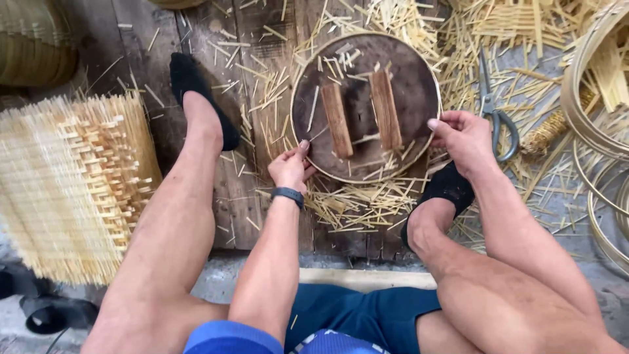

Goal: The person sits on the floor of a bamboo workshop and assembles a round woven bamboo sieve. They fit a bamboo rim hoop around a woven mat, press the mat onto a round wooden base mold, trim excess bamboo strips with scissors, and place the finished sieve onto a stack of completed sieves.

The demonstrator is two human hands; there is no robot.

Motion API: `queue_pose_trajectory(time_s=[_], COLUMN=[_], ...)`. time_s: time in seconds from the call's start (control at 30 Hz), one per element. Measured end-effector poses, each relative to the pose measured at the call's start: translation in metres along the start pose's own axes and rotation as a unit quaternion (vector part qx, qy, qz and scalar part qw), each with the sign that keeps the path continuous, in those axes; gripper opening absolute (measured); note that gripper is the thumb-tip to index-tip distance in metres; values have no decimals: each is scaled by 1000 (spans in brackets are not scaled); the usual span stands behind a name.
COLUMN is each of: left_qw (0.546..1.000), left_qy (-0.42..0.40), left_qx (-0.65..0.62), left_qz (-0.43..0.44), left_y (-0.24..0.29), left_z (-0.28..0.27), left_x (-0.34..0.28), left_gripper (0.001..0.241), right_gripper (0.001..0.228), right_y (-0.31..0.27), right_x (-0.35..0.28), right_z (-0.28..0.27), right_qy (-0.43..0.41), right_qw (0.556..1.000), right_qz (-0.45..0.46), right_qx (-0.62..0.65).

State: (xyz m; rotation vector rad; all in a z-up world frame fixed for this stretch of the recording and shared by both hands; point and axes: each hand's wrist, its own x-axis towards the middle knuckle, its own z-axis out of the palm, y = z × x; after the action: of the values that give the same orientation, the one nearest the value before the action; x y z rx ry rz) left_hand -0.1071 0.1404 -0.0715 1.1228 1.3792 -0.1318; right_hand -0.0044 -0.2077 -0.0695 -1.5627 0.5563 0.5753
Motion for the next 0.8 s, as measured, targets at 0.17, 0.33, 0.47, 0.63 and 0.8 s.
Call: queue_pose_trajectory(time_s=[0.17, 0.33, 0.47, 0.63, 0.8], left_qw=[997, 989, 990, 995, 999], left_qy=[-36, -60, -79, -9, -21], left_qx=[13, -89, -92, 81, 27], left_qz=[-72, -99, -75, 49, -2], left_y=[-51, -102, -97, -14, 55], left_z=[24, 29, 25, 25, 22], left_x=[-57, -43, -41, -45, -45], left_gripper=[24, 27, 28, 55, 44], right_gripper=[19, 15, 16, 26, 38], right_y=[6, 20, 18, -15, -121], right_x=[-1, 9, 8, -14, -57], right_z=[-7, -3, -3, 9, 67], right_qy=[-11, -33, -22, -12, -52], right_qw=[997, 998, 999, 996, 942], right_qz=[50, 52, 35, 16, -243], right_qx=[-58, 29, 8, -83, -223])
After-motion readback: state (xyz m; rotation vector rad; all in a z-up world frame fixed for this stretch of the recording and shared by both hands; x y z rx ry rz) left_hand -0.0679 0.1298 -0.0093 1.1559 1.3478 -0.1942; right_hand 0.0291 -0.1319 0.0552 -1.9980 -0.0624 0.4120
